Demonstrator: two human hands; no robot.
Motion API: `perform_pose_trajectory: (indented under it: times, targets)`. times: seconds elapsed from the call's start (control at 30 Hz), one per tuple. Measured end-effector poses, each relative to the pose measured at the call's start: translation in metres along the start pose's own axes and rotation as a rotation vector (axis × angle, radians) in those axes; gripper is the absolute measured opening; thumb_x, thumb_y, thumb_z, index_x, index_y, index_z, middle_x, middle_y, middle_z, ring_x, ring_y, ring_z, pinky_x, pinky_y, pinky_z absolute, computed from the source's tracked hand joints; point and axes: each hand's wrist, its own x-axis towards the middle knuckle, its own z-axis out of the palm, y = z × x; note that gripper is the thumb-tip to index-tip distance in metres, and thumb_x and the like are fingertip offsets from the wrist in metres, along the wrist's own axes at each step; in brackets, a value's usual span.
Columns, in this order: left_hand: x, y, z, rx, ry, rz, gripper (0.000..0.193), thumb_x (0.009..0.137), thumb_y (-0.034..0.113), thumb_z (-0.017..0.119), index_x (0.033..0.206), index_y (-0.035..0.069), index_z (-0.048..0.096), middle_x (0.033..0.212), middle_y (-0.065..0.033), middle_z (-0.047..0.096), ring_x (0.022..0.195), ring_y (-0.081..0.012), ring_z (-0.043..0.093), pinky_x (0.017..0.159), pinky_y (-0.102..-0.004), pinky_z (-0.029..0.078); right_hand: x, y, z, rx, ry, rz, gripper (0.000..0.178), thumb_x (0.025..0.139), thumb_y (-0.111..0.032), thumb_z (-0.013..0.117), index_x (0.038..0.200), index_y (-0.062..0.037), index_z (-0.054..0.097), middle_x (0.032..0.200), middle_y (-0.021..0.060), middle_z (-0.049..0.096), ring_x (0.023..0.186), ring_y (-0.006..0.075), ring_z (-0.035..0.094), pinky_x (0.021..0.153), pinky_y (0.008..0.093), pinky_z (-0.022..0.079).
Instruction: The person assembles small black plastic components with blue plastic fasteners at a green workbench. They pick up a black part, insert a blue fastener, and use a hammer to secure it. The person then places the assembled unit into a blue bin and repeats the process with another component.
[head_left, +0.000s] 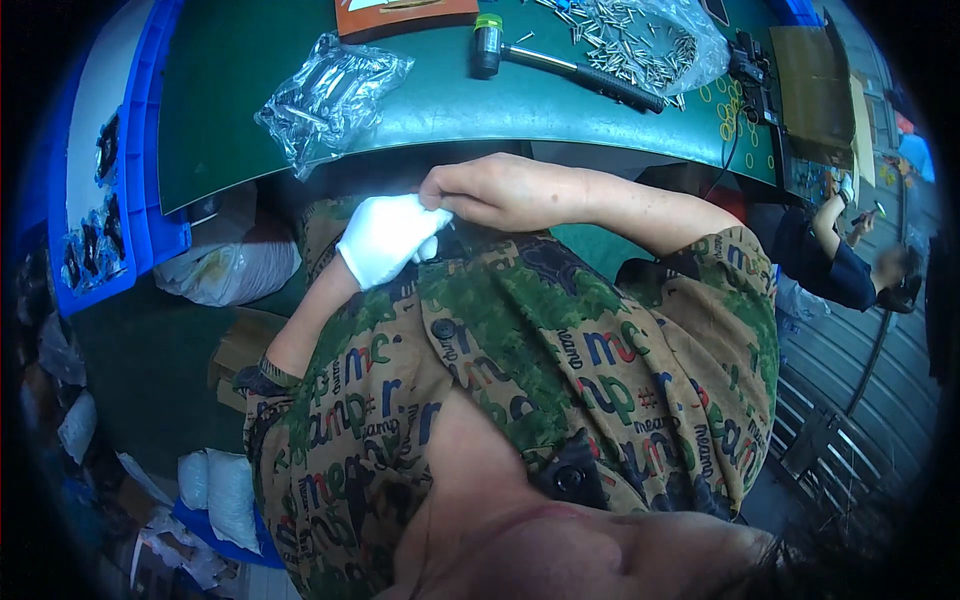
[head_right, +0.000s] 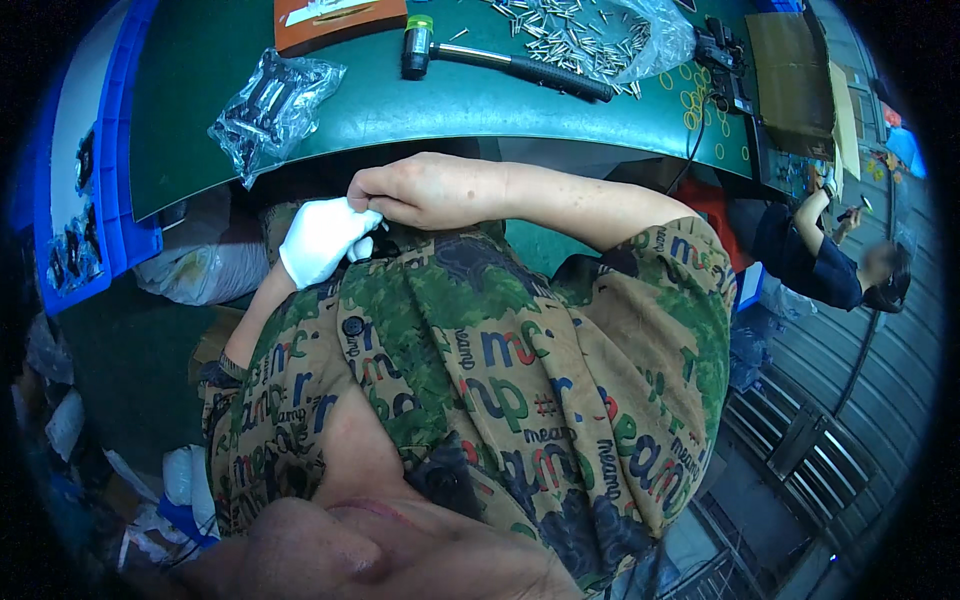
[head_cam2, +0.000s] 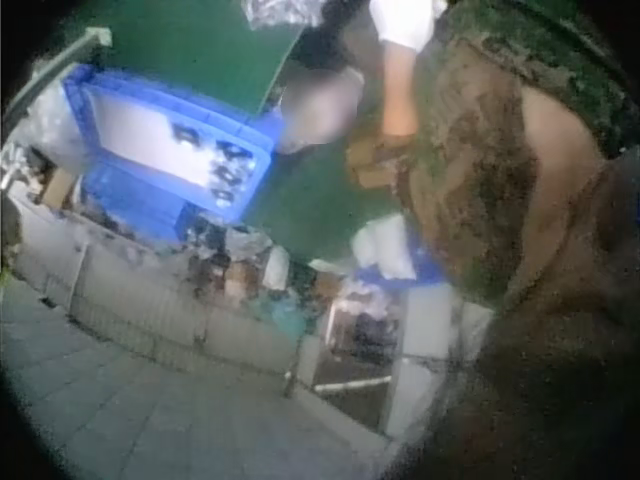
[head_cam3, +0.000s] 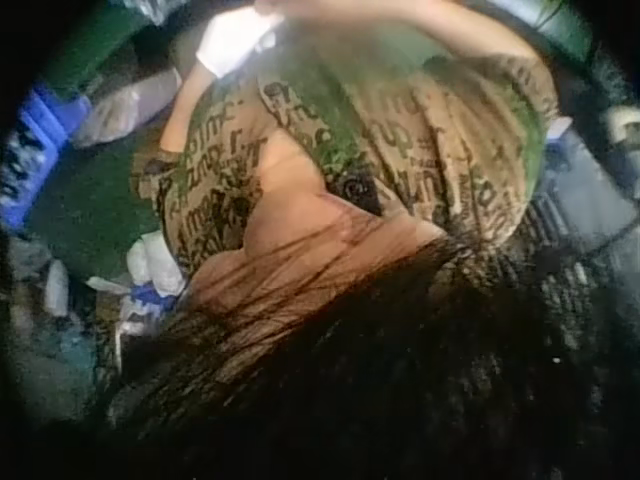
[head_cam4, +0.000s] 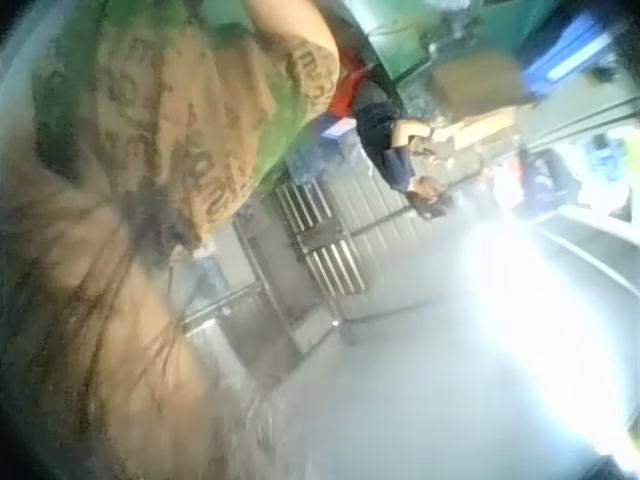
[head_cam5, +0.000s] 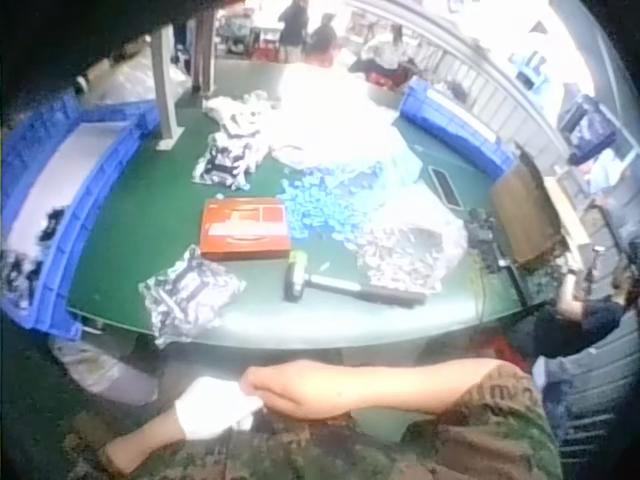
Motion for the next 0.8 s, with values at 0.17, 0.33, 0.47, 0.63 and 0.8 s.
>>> perform_pose_trajectory:
  times: [0.17, 0.33, 0.47, 0.63, 0.8]
  targets:
    - [0.002, 0.015, -0.009, 0.034, -0.065, 0.002, 0.027, 0.101, 0.024, 0.061, 0.101, 0.0, 0.073, 0.073, -0.0021, 0.068, 0.063, -0.0088, 0.059, 0.058, -0.0248, 0.046, 0.01, 0.023, -0.015, 0.462, -0.176, 0.102, 0.04, 0.103, -0.025, 0.061, 0.135, -0.0042, 0.048, 0.081, -0.0056, 0.049, 0.072, 0.0057, 0.045, 0.063, 0.0232, 0.039]
    - [-0.004, 0.014, -0.015, -0.365, -0.154, -0.053, 0.028, 0.102, 0.022, 0.059, 0.11, -0.001, 0.073, 0.08, -0.0024, 0.069, 0.07, -0.0097, 0.061, 0.069, -0.0265, 0.049, 0.01, 0.023, -0.007, 0.69, -0.319, 0.212, 0.044, 0.103, -0.03, 0.063, 0.136, -0.0043, 0.049, 0.081, -0.0051, 0.046, 0.074, 0.006, 0.043, 0.065, 0.0223, 0.038]
    - [-0.01, 0.021, -0.035, -0.394, -0.019, 0.022, 0.026, 0.1, 0.012, 0.061, 0.121, -0.002, 0.068, 0.093, -0.0064, 0.07, 0.086, -0.0112, 0.064, 0.08, -0.0271, 0.052, 0.001, 0.002, -0.022, 0.27, 0.032, 0.04, 0.045, 0.102, -0.034, 0.064, 0.137, -0.0071, 0.053, 0.084, -0.0013, 0.049, 0.079, 0.0108, 0.049, 0.072, 0.0282, 0.045]
    - [-0.029, 0.051, -0.098, -0.314, 0.294, 0.256, 0.032, 0.098, 0.003, 0.061, 0.128, -0.007, 0.061, 0.105, -0.0101, 0.069, 0.1, -0.0143, 0.066, 0.093, -0.0297, 0.051, -0.037, 0.011, -0.078, -0.764, 0.765, -0.017, 0.032, 0.094, -0.031, 0.067, 0.116, -0.0074, 0.065, 0.096, 0.0102, 0.067, 0.096, 0.0325, 0.064, 0.084, 0.0434, 0.049]
    - [0.033, 0.105, -0.137, -0.223, 0.516, 0.327, 0.031, 0.099, 0.005, 0.061, 0.127, -0.006, 0.062, 0.108, -0.0114, 0.071, 0.102, -0.0163, 0.068, 0.096, -0.0299, 0.052, -0.061, 0.051, -0.075, -1.071, 0.74, 0.299, 0.031, 0.091, -0.034, 0.068, 0.114, -0.0121, 0.068, 0.1, 0.0072, 0.063, 0.108, 0.0278, 0.061, 0.087, 0.0449, 0.045]
